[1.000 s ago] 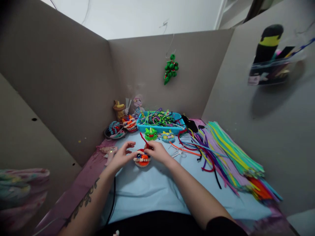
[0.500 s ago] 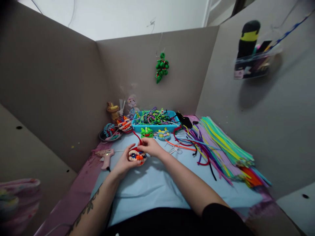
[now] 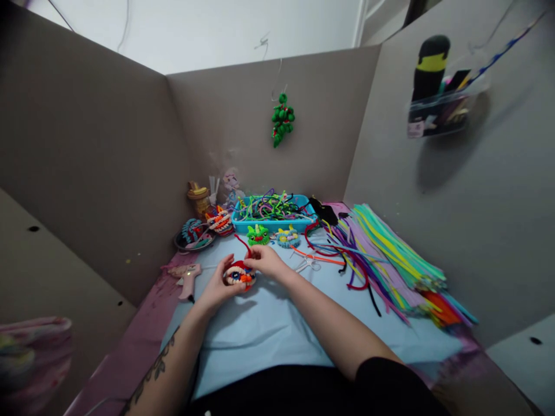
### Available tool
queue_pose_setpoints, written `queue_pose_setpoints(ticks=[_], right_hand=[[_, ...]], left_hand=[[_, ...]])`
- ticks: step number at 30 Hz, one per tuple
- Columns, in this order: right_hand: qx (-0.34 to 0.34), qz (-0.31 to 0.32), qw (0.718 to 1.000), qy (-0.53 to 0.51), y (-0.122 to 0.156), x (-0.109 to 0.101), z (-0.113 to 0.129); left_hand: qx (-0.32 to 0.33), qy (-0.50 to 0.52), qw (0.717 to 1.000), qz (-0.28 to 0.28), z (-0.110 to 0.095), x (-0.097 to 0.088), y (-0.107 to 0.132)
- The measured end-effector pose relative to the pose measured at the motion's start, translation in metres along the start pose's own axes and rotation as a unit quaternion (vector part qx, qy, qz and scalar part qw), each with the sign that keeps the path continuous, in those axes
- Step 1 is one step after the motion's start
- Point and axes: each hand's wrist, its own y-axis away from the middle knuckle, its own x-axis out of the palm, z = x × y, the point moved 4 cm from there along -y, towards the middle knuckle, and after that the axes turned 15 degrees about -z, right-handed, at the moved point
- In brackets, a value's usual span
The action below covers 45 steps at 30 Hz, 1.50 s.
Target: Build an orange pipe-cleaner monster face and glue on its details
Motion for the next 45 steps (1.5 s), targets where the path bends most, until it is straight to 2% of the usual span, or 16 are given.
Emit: queue_pose_setpoints(ticks=[4, 7, 11, 14, 16, 21, 25, 28, 31, 33, 35, 39, 45], right_hand=[[-0.040, 0.010, 0.999, 0.035, 0.002, 0.006, 0.000], [-0.029, -0.002, 0.999, 0.028, 0.001, 0.006, -0.007], [-0.046, -0.062, 0.996, 0.051, 0.000, -0.003, -0.013], [-0.045, -0.064, 0.993, 0.093, 0.002, -0.005, -0.015], [-0.036, -0.065, 0.994, 0.085, 0.003, -0.004, -0.016], [-0.016, -0.075, 0.997, 0.009, -0.003, 0.005, -0.018], [-0.033, -0.062, 0.997, -0.015, -0.007, 0.012, -0.014], [-0.065, -0.082, 0.994, 0.015, -0.004, 0.008, -0.009], [-0.159, -0.109, 0.977, 0.086, 0.008, 0.000, -0.002], [-0.231, -0.081, 0.961, 0.127, 0.017, -0.001, 0.000], [-0.276, -0.048, 0.947, 0.155, 0.023, 0.001, -0.002], [-0.301, -0.022, 0.937, 0.177, 0.025, 0.004, -0.007], [-0.305, 0.003, 0.936, 0.177, 0.024, 0.008, -0.007]], left_hand=[[0.099, -0.082, 0.989, -0.070, -0.011, -0.015, -0.010], [0.133, -0.144, 0.979, -0.059, -0.023, -0.015, -0.018], [0.100, -0.169, 0.980, 0.007, -0.028, -0.008, -0.031], [0.093, -0.163, 0.981, 0.057, -0.027, -0.005, -0.040], [0.100, -0.158, 0.979, 0.081, -0.027, -0.003, -0.044], [0.096, -0.134, 0.980, 0.107, -0.022, 0.001, -0.050], [0.096, -0.132, 0.980, 0.112, -0.014, 0.006, -0.053], [0.080, -0.105, 0.986, 0.103, -0.010, 0.006, -0.054], [0.034, -0.070, 0.990, 0.115, -0.009, 0.006, -0.052], [0.030, -0.079, 0.989, 0.124, -0.012, 0.005, -0.052], [0.060, -0.109, 0.984, 0.126, -0.016, 0.004, -0.053], [0.114, -0.149, 0.976, 0.110, -0.019, 0.002, -0.056], [0.114, -0.144, 0.978, 0.096, -0.015, 0.002, -0.056]])
